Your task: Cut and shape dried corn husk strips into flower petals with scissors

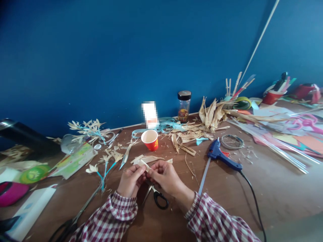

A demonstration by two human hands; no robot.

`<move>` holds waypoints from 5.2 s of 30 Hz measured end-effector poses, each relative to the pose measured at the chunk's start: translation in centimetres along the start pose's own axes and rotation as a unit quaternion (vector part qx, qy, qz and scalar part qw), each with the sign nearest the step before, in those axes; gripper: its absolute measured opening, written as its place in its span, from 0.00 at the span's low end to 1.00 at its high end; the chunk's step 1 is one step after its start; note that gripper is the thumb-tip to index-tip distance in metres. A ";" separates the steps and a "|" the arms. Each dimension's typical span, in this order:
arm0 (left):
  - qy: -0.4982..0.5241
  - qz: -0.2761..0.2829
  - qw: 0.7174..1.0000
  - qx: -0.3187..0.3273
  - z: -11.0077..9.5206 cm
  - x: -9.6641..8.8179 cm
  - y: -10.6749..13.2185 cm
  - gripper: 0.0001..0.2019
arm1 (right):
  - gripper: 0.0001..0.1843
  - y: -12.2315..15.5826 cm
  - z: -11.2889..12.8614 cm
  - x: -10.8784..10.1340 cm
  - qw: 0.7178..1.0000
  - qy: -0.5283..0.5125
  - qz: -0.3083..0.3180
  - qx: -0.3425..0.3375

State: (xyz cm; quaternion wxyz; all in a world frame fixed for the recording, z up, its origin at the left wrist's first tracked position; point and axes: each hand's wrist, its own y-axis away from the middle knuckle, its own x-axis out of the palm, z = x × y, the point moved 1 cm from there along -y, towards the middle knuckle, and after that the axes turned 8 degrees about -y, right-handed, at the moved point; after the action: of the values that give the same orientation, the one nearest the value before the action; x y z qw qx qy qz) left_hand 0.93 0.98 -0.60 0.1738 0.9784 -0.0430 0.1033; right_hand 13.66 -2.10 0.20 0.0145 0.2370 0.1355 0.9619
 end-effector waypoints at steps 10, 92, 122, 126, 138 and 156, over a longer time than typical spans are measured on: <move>-0.030 -0.041 0.997 0.063 -0.3 -0.7 -0.4 0.13 | 0.17 0.2 0.0 -0.1 0.997 -0.079 0.015 0.001; 0.072 0.007 0.997 -0.009 -2.7 -3.0 -2.1 0.11 | 0.10 2.2 1.9 -1.6 0.754 0.626 0.129 -0.152; 0.196 -0.133 0.971 0.040 -4.3 -4.5 -2.8 0.06 | 0.16 3.0 2.1 -2.0 0.715 0.669 0.162 -0.122; 0.210 -0.150 0.965 0.046 -4.4 -4.8 -3.0 0.06 | 0.05 3.1 2.1 -1.5 0.723 0.656 0.169 -0.136; 0.223 -0.167 0.960 0.040 -4.5 -4.9 -3.1 0.09 | 0.11 2.9 2.5 -1.4 0.723 0.634 0.183 -0.207; 0.225 -0.171 0.959 0.036 -4.1 -5.0 -3.2 0.08 | 0.08 1.8 1.1 -0.6 0.681 0.676 0.183 -0.212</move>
State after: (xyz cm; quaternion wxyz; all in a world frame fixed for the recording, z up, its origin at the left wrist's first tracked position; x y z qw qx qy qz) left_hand -4.34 5.68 1.00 0.1591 0.9283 0.1685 0.2907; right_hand 14.78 -3.56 1.36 -0.2078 -0.4673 -0.1451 0.8470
